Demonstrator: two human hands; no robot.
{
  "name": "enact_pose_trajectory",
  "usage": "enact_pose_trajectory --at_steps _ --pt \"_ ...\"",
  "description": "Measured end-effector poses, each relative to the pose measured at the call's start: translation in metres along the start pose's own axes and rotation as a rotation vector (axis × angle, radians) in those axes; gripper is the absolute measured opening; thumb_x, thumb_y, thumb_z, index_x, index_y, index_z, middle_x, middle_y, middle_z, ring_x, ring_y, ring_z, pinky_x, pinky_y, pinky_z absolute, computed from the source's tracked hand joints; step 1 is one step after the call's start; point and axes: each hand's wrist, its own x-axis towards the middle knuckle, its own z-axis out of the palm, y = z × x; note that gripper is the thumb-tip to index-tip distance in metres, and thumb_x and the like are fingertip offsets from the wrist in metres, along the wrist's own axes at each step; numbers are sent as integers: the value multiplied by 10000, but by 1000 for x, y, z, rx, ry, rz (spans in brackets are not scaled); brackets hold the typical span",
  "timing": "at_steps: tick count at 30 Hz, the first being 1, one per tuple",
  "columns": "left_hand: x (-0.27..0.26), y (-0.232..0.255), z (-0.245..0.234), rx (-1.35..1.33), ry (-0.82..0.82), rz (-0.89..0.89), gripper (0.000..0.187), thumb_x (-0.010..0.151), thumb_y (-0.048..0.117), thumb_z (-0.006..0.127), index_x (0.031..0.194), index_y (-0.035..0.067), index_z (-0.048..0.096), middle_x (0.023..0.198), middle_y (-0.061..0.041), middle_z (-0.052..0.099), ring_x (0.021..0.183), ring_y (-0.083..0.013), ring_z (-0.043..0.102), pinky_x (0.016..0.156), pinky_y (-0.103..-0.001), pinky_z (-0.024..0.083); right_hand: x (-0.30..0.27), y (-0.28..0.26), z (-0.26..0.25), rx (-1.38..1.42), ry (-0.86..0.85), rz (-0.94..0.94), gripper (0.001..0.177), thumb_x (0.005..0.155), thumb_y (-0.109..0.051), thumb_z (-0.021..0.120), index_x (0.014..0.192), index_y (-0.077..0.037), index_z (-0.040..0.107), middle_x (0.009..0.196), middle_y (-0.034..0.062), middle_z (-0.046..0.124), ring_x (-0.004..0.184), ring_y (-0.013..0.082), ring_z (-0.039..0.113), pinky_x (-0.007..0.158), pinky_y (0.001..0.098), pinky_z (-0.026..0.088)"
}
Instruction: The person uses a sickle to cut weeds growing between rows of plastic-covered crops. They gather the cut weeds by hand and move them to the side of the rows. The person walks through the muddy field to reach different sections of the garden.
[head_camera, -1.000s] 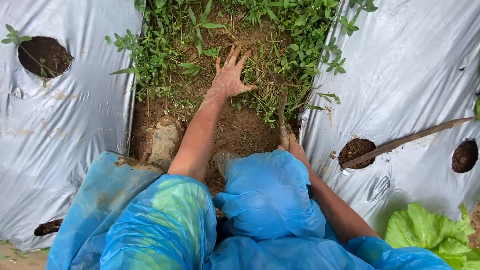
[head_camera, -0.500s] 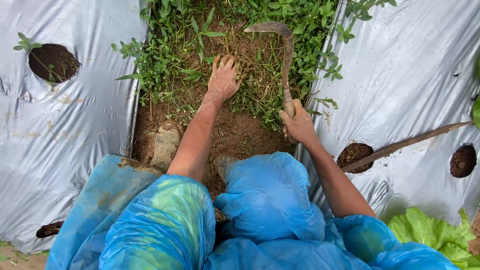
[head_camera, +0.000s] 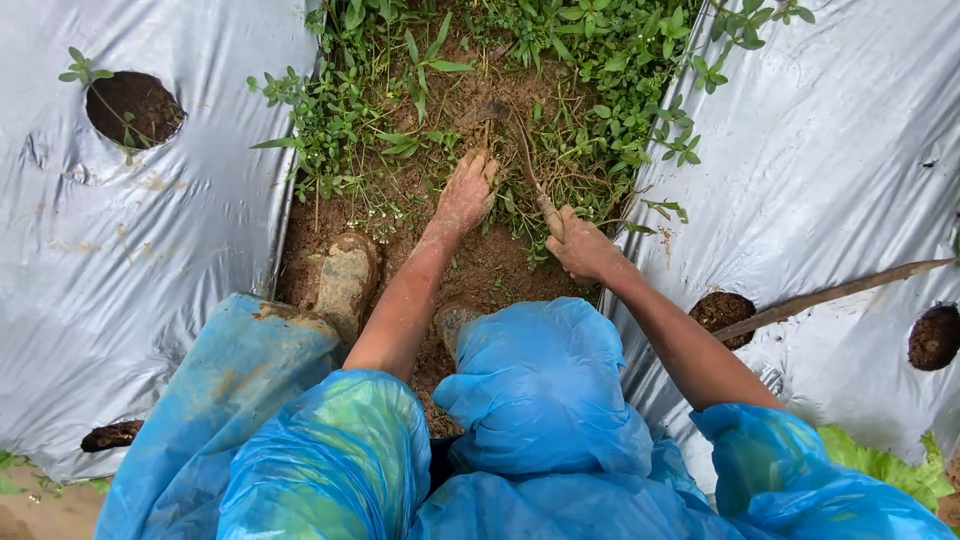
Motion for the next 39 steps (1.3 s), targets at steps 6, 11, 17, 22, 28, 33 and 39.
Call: enact_pose_trajectory --at_steps 6,11,17,22,28,33,39 --pt "-31 28 21 118 -42 77 537 934 355 691 1379 62 619 1430 -194 512 1402 -392 436 1212 -476 365 -42 22 38 471 39 51 401 1038 -332 542 1137 55 516 1011 315 595 982 566 641 805 690 530" --pt "-42 51 -32 36 84 10 460 914 386 654 1251 72 655 1339 -154 562 1267 -326 564 1150 -455 402 -42 33 50 651 287 198 314 996 -366 610 1093 -87 504 793 167 673 685 381 700 614 520 556" --pt "-28 56 -42 114 221 20 365 860 384 691 1099 107 690 1300 -142 551 1132 -285 623 1046 -421 433 -18 10 65 941 409 225 198 1003 -220 570 1008 -68 443 709 152 637 525 256 683 429 403 591" --pt "-21 92 -102 160 199 -65 535 950 470 627 1334 98 652 1542 -208 371 1348 -396 492 1137 -500 328 -25 12 98 715 -16 275 901 1006 -535 566 1609 31 206 1566 315 374 1349 476 511 1012 654 525" --pt "-22 87 -100 70 -163 -172 1016 877 780 587 1637 194 254 1680 -158 187 1565 -358 193 1264 -543 112 -59 -8 102 656 -146 205 772 1026 -306 534 1556 153 211 1490 439 404 1355 607 415 1162 693 409" --pt "-20 72 -81 64 -184 -250 1094 844 862 563 1648 212 207 1655 -103 236 1517 -342 279 1200 -560 233 -42 14 121 815 153 399 751 1066 -323 547 1598 41 161 1410 355 505 1266 519 553 1010 722 517" --pt "-2 130 -131 197 -358 -63 1205 785 906 588 1663 368 -38 1726 -126 53 1554 -464 165 1210 -659 153 -53 5 78 1021 487 272 240 1056 -257 567 1192 -85 471 622 100 677 516 248 700 506 417 592"
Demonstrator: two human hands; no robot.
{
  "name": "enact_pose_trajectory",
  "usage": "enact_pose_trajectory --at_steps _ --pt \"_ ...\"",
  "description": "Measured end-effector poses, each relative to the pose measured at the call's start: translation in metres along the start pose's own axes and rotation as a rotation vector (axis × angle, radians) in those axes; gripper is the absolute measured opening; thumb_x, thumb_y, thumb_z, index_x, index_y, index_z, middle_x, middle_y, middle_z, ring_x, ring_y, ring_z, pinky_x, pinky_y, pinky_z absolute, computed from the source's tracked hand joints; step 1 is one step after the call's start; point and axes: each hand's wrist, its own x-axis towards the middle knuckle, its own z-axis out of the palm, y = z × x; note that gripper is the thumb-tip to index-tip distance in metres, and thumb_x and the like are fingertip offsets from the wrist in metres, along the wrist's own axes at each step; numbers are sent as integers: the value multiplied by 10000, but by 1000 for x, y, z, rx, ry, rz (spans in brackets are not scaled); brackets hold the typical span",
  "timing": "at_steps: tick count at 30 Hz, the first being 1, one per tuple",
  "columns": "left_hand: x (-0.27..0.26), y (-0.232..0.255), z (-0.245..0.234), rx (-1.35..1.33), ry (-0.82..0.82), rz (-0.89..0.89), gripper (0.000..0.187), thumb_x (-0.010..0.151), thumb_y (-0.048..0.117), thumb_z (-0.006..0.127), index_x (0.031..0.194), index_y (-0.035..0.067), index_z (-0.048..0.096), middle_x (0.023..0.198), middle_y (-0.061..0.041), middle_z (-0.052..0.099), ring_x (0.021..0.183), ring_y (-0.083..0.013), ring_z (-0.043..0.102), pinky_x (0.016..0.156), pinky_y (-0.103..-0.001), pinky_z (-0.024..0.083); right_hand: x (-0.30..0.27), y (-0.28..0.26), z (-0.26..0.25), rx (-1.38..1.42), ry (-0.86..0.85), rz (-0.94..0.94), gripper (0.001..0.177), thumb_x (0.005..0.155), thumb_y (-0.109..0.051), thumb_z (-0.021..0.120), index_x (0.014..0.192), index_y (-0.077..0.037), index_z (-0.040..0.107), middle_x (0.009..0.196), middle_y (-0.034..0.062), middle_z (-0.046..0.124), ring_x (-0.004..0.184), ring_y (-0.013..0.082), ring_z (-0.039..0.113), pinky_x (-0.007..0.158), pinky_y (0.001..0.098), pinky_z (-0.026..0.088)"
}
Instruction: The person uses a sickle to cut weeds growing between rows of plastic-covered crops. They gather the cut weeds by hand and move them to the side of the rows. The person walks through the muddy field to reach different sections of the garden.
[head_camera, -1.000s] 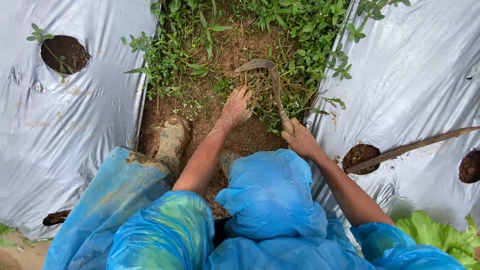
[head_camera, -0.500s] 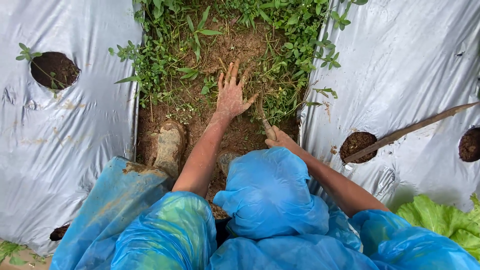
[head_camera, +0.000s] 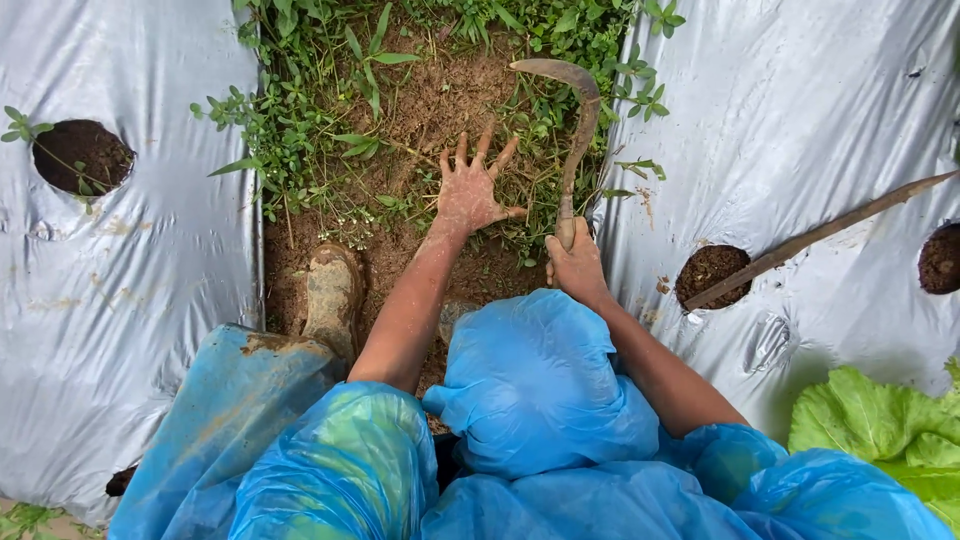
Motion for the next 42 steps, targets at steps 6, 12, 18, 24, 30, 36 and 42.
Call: enact_pose_trajectory --at_steps 6,12,18,24,30,36,42 --pt "62 47 12 233 -99 196 1357 622 842 768 1657 399 11 1733 -43 -74 1545 -513 -6 1140 -841 113 -14 -28 -16 289 125 -31 131 1008 -134 590 1036 -68 481 654 145 605 462 247 645 406 393 559" --pt "77 53 53 339 -181 195 798 852 376 752 1573 361 410 1725 -3 129 1528 -522 96 1098 -882 128 -9 11 -25 283 178 121 748 995 -182 640 1538 108 215 677 155 643 491 227 659 418 391 595" --pt "55 13 83 324 -210 158 524 999 200 564 1500 348 525 1638 0 350 1493 -450 282 1134 -810 197 -24 -20 -30 284 127 14 212 1021 -133 590 1110 51 531 671 114 604 483 226 649 396 377 571" --pt "9 -51 77 386 -213 63 508 1011 245 516 1497 391 508 1604 28 427 1474 -398 349 1139 -760 239 -13 -21 -24 188 -4 -31 145 1048 -154 575 953 -67 507 575 111 615 463 211 645 438 382 568" --pt "-34 -97 48 376 -283 -170 531 986 308 591 1509 358 513 1654 27 365 1504 -370 309 1179 -721 223 7 -10 2 -32 -135 126 739 1078 -246 517 1587 112 117 778 145 710 613 211 710 599 435 651" --pt "-59 -104 29 220 -293 -321 574 989 264 616 1540 333 471 1669 -19 333 1515 -390 278 1179 -727 218 54 18 27 -88 -261 -38 457 1051 -181 544 1395 96 429 791 124 686 585 210 719 534 380 645" --pt "-66 -62 -50 127 -515 -84 718 941 292 699 1585 165 410 1683 -81 314 1572 -412 101 1144 -807 28 58 -12 28 77 -182 -93 226 1035 -159 548 1184 4 500 740 114 653 544 220 700 495 370 626"
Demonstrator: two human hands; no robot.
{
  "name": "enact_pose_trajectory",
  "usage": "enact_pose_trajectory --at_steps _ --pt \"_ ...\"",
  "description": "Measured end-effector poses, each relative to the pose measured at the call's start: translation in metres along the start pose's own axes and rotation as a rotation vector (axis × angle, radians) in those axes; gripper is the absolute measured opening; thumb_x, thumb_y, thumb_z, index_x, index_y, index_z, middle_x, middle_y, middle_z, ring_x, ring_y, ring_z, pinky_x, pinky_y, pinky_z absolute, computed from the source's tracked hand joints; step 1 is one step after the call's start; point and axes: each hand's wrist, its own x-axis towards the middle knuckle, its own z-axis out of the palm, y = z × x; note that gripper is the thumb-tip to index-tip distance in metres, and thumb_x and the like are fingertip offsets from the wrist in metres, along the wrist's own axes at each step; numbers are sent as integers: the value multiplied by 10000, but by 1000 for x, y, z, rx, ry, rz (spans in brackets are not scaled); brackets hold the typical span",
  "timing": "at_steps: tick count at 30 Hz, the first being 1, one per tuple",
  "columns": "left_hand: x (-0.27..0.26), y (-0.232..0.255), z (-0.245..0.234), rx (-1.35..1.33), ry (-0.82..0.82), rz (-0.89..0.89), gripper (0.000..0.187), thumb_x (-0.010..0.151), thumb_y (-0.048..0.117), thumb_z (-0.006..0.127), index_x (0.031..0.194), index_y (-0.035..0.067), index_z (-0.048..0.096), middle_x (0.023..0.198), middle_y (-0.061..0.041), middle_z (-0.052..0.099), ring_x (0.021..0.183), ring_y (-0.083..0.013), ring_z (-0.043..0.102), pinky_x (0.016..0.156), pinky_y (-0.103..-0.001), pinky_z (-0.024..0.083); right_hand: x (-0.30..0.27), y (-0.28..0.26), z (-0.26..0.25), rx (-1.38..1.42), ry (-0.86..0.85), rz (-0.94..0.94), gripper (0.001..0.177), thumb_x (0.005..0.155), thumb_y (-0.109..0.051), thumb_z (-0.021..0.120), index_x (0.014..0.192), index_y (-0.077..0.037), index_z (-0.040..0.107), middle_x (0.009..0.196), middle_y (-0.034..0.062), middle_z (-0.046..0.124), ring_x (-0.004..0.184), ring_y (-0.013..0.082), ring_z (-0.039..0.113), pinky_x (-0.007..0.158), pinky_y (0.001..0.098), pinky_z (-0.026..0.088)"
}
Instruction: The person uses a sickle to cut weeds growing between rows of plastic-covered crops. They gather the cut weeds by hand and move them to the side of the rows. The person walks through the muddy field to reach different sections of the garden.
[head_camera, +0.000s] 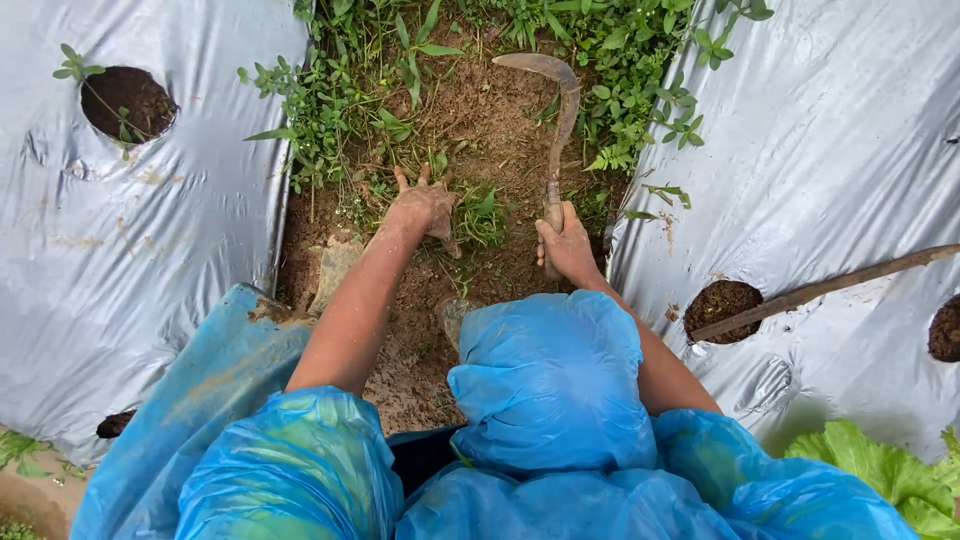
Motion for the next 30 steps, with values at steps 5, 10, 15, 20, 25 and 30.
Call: enact_pose_trajectory --at_steps 5,10,15,20,25,30 --pt "37 -7 -1 -77 -15 -79 595 881 262 787 1429 126 600 1526 -87 544 1486 -395 346 1145 -801 73 -8 8 -3 -19 31 -3 224 1048 -145 544 1194 22 511 731 113 647 550 225 696 508 391 635" --pt "-3 -11 -49 -143 0 -112 414 929 285 719 1324 165 680 1388 -74 661 1373 -383 509 1154 -787 134 -22 4 4 -117 14 101 132 1023 -193 576 1001 -62 567 610 86 666 534 219 700 564 393 601" --pt "72 -13 -38 -192 545 -209 535 1006 508 591 1327 84 643 1402 -148 566 1291 -366 529 1084 -607 381 -22 21 15 -168 21 228 129 950 -167 553 1002 -149 436 663 65 608 538 189 607 537 373 544" --pt "118 11 1 -300 560 -302 597 1040 550 516 1418 95 594 1498 -151 508 1417 -329 440 1155 -550 398 4 77 30 -85 -7 176 683 1036 -256 568 1508 142 279 734 135 704 587 212 716 585 388 646" --pt "155 15 38 -215 444 -376 508 1069 466 515 1463 150 565 1541 -105 504 1478 -303 365 1211 -574 295 -9 80 34 -29 -5 73 388 1058 -232 564 1262 94 511 716 160 666 555 240 704 507 367 637" --pt "159 7 39 -223 506 -424 423 1009 261 694 1409 153 610 1456 -88 583 1444 -294 410 1201 -562 323 -16 69 38 -115 -42 103 508 1084 -212 507 1425 140 371 825 179 664 643 241 723 575 389 681"
